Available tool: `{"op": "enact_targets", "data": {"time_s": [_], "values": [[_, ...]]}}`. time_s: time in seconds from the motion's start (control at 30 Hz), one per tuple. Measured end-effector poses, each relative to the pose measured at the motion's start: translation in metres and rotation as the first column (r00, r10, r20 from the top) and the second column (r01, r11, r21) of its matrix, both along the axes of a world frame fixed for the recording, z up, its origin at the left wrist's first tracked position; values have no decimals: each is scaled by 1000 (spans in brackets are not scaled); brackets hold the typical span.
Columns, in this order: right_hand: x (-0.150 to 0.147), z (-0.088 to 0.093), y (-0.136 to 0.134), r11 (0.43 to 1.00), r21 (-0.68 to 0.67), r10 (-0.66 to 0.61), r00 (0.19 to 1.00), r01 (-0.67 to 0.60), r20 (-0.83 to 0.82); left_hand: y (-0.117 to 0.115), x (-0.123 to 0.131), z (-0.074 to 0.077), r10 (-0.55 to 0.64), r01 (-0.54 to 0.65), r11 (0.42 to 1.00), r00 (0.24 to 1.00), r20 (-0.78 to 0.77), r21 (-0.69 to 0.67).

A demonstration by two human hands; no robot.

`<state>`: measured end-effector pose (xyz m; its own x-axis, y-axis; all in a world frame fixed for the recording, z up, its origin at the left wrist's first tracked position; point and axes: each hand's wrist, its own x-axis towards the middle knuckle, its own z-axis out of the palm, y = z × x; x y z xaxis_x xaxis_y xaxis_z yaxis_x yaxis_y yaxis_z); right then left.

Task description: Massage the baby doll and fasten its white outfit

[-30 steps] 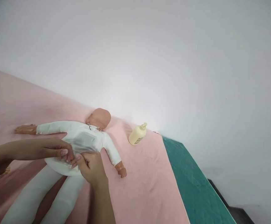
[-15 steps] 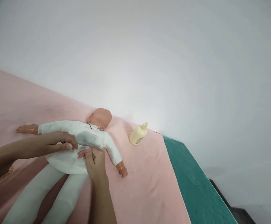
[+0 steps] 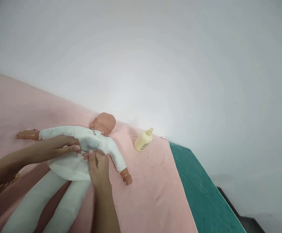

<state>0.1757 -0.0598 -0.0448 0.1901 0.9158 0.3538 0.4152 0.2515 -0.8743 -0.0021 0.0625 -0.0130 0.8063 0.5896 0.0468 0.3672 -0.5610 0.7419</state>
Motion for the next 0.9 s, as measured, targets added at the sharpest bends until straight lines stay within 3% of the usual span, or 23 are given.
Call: {"op": "enact_targets", "data": {"time_s": [0.1, 0.27, 0.5, 0.7, 0.9], "values": [[1, 1, 1, 1000, -12, -25, 998, 25, 49, 1, 1, -2, -16, 13, 997, 999, -40, -80], [0, 1, 3, 999, -49, -4, 997, 8, 83, 2, 1, -6, -36, 31, 996, 997, -71, -81], [2, -2, 2, 993, 36, -110, 993, 108, 47, 6, 1, -5, 21, -5, 987, 995, 101, -158], [2, -1, 4, 997, -5, -77, 991, 78, 111, 8, 5, -13, 20, -17, 996, 999, 40, -90], [7, -3, 2, 991, 61, -124, 992, 123, 14, 11, 7, -11, 90, -86, 995, 991, 98, -51]]}}
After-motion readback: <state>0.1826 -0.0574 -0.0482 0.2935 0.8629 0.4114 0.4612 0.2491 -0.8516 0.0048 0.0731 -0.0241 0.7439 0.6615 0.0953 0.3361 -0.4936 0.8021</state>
